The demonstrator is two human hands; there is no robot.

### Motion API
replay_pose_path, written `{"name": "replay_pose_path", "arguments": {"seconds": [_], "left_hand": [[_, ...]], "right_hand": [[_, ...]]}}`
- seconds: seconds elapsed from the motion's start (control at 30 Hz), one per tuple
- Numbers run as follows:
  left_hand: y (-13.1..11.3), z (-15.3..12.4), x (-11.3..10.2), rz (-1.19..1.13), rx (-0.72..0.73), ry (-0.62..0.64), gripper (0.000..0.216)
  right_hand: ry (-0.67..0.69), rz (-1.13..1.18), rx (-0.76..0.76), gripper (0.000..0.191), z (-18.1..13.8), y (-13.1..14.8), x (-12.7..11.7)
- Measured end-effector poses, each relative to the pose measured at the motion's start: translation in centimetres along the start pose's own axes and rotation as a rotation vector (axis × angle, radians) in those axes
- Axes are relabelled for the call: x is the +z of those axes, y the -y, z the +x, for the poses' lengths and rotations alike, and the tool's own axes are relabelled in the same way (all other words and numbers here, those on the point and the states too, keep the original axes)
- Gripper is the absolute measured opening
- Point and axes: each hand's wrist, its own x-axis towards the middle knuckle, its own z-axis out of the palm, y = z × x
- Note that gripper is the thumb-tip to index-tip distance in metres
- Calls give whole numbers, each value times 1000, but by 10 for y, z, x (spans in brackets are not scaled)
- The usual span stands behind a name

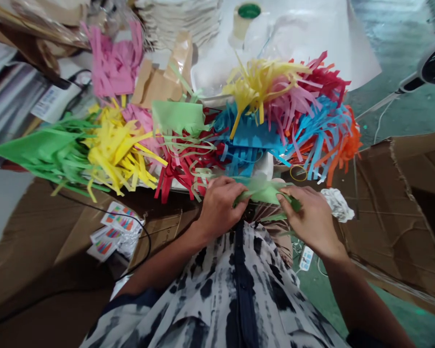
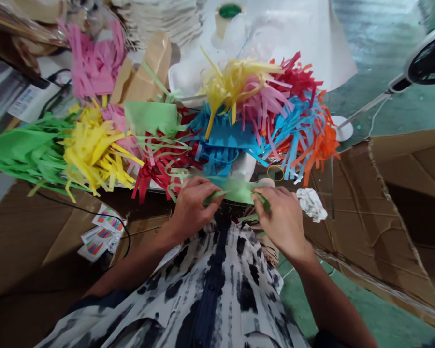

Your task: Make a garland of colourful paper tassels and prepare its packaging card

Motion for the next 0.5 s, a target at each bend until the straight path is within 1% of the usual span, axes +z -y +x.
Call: {"name": "replay_pose_path", "arguments": {"seconds": [0.1, 0.17, 0.27, 0.37, 0.5], "left_hand": [[-4, 5, 4, 83, -62, -24, 16], [-5, 9, 7, 133, -81, -19, 17], [-5, 13, 6, 185, -84, 22, 11], [-6, 14, 2, 187, -116, 63, 9], [-6, 16, 0, 192, -136, 68, 9]], "right_hand": [[-8, -55, 72, 25, 7, 4, 4], [-6, -97, 96, 30, 9, 7, 6], [0, -137, 92, 33, 11, 8, 9], [-2, -181, 99, 34, 13, 8, 11], [8, -251, 114, 38, 16, 7, 13]]}}
